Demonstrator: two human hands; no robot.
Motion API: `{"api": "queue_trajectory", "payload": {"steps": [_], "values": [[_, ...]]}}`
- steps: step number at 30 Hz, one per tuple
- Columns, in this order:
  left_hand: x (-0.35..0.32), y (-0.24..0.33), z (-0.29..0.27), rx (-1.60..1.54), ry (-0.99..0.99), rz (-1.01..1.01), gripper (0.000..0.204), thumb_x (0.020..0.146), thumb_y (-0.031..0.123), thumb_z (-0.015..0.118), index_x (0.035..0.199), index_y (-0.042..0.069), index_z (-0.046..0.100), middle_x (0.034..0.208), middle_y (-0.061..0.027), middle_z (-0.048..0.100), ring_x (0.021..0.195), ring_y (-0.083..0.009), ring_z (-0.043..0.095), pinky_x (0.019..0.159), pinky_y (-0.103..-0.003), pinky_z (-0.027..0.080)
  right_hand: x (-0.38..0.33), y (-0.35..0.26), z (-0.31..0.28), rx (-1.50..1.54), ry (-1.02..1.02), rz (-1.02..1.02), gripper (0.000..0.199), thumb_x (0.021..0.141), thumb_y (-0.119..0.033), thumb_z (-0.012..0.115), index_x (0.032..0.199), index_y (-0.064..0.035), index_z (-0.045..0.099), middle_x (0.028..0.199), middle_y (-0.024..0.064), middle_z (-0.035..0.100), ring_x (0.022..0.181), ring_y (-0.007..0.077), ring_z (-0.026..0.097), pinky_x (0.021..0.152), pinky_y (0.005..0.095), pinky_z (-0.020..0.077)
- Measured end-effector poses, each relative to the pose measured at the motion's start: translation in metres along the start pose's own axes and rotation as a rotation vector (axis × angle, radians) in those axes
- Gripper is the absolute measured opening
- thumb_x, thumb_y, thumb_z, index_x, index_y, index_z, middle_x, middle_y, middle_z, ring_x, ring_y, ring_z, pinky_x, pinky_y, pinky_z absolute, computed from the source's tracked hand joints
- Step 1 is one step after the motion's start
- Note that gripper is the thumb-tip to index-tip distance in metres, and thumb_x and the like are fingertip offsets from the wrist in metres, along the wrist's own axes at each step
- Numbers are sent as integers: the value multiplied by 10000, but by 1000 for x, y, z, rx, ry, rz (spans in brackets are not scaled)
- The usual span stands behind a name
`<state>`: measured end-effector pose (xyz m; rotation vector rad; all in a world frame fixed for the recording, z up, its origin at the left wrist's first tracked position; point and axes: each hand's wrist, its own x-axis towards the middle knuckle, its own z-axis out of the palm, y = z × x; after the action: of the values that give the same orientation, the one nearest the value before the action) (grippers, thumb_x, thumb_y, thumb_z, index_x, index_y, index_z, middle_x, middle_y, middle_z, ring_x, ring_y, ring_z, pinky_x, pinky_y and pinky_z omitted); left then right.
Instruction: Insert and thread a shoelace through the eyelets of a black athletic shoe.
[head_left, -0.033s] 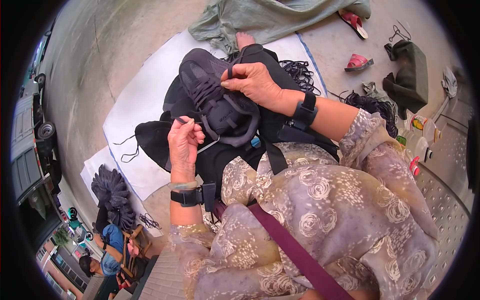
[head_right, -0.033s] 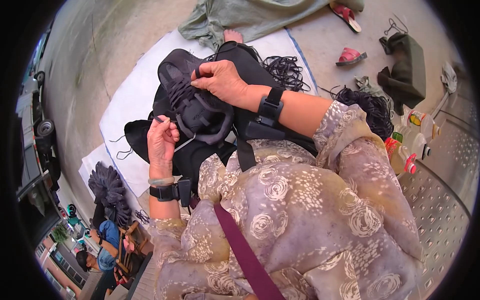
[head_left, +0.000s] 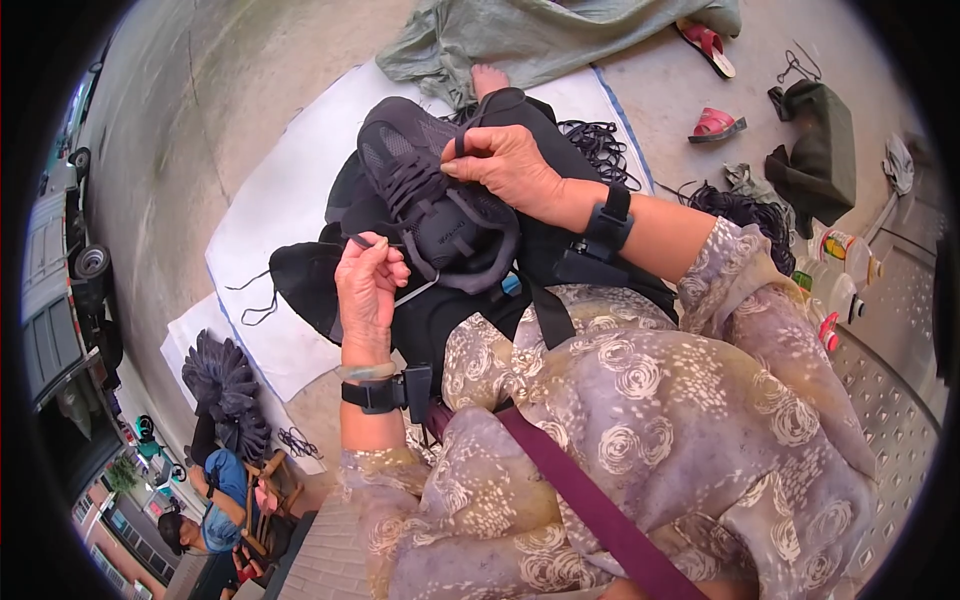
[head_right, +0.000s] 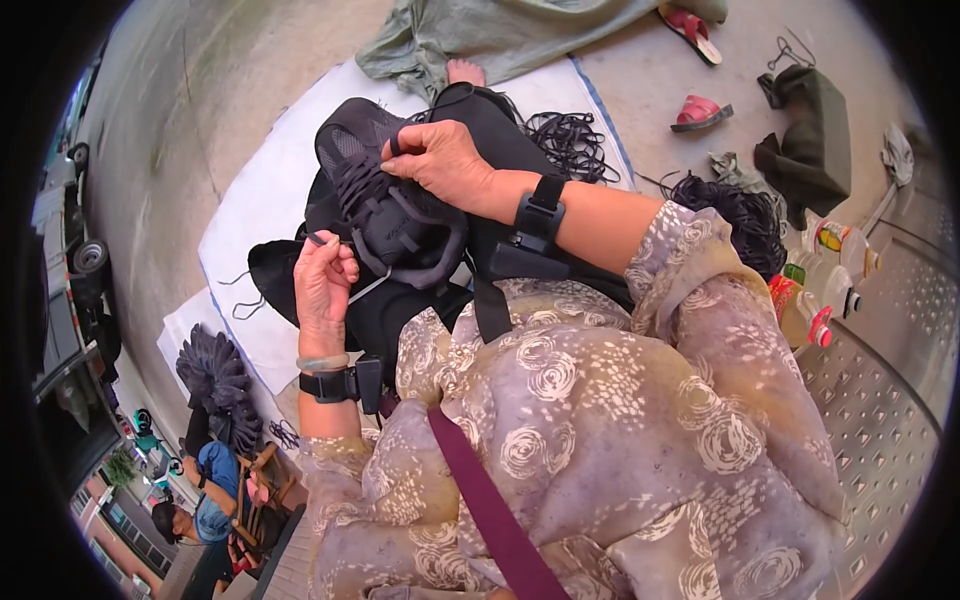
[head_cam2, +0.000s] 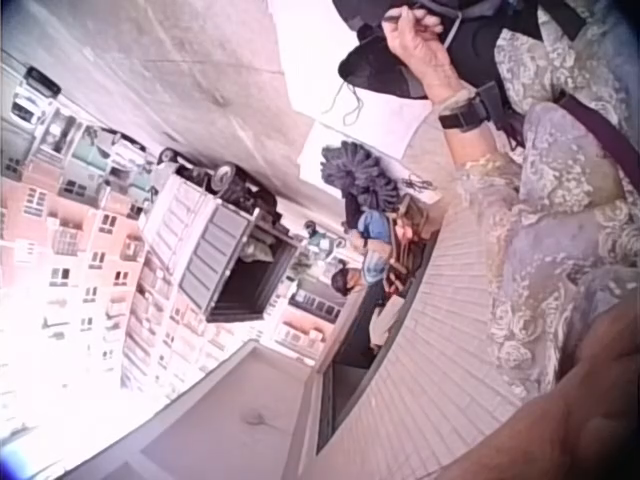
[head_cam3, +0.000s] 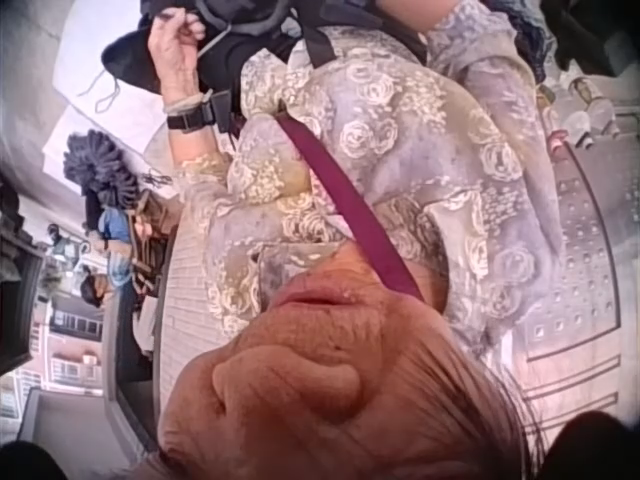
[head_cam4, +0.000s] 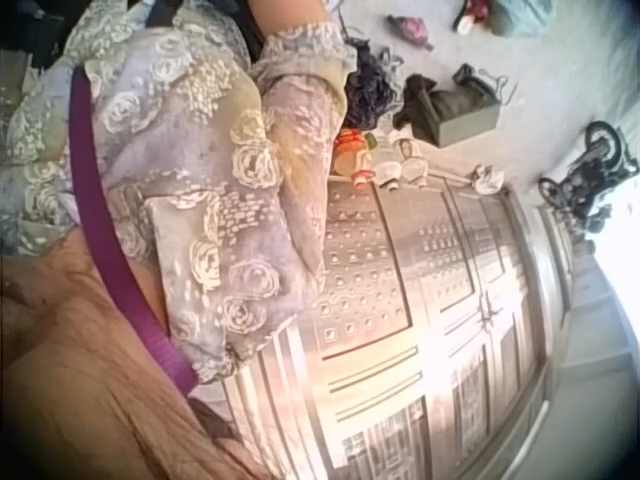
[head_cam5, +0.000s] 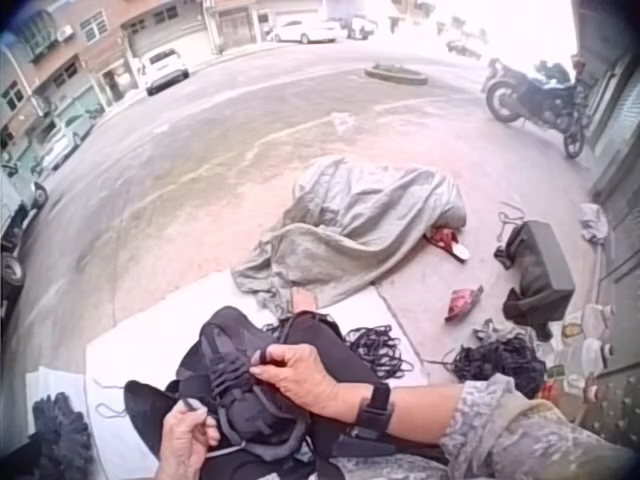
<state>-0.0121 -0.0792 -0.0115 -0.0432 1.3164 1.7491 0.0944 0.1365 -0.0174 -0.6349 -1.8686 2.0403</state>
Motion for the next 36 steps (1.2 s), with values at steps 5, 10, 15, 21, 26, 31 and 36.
{"api": "queue_trajectory", "payload": {"steps": [5, 10, 15, 21, 26, 31, 36], "values": [[-2, -2, 6, 78, 76, 17, 143, 853, 99, 582, 974, 25, 558, 733, -71, 613, 566, -129, 591, 495, -213, 466, 0, -1, 2, -69, 15, -67, 112, 738, -69, 676, 784, 21, 627, 688, 60, 629, 644, 54, 548, 607, 216, 453], [-5, -3, 4, 234, 111, 60, 141, 864, 120, 589, 953, 13, 570, 736, -64, 614, 574, -113, 595, 497, -198, 470, -7, -4, -3, -496, -16, -432, 164, 700, -66, 678, 782, 2, 553, 676, 106, 592, 637, 251, 587, 595, 295, 462], [-7, -5, 4, 263, 70, 86, 131, 876, 142, 577, 925, 21, 565, 717, -51, 610, 526, -87, 570, 455, -180, 447, -2, -3, 6, -436, -28, -337, 232, 674, -76, 695, 815, -24, 519, 661, 101, 556, 664, 298, 566, 598, 333, 454], [1, -11, 17, 300, 139, 204, 122, 901, 176, 540, 881, 55, 540, 679, -13, 586, 484, -46, 511, 424, -163, 380, 7, 17, 5, -285, -61, -77, 262, 713, -167, 746, 794, -45, 529, 616, -2, 491, 583, 81, 454, 537, 243, 403], [2, -14, 19, 351, 190, 223, 115, 904, 165, 527, 863, 58, 545, 661, -5, 578, 468, -43, 501, 419, -162, 377, 8, 12, -3, -300, -179, 35, 251, 779, -187, 716, 720, -49, 515, 620, -65, 419, 596, 28, 381, 517, 183, 319], [4, -19, 16, 356, 201, 252, 110, 895, 148, 526, 870, 42, 514, 621, -18, 559, 432, -54, 492, 377, -179, 371, -7, -24, 14, -748, -147, -446, 138, 692, -197, 702, 707, -92, 613, 757, 6, 565, 748, 175, 537, 678, 317, 400], [6, -21, 20, 383, 225, 277, 100, 889, 131, 527, 867, 36, 506, 611, -30, 557, 412, -63, 484, 365, -190, 369, -18, -18, 41, -1079, -310, -740, 118, 661, -155, 667, 773, -119, 661, 1165, 66, 497, 1190, 300, 368, 953, 475, 285]]}}
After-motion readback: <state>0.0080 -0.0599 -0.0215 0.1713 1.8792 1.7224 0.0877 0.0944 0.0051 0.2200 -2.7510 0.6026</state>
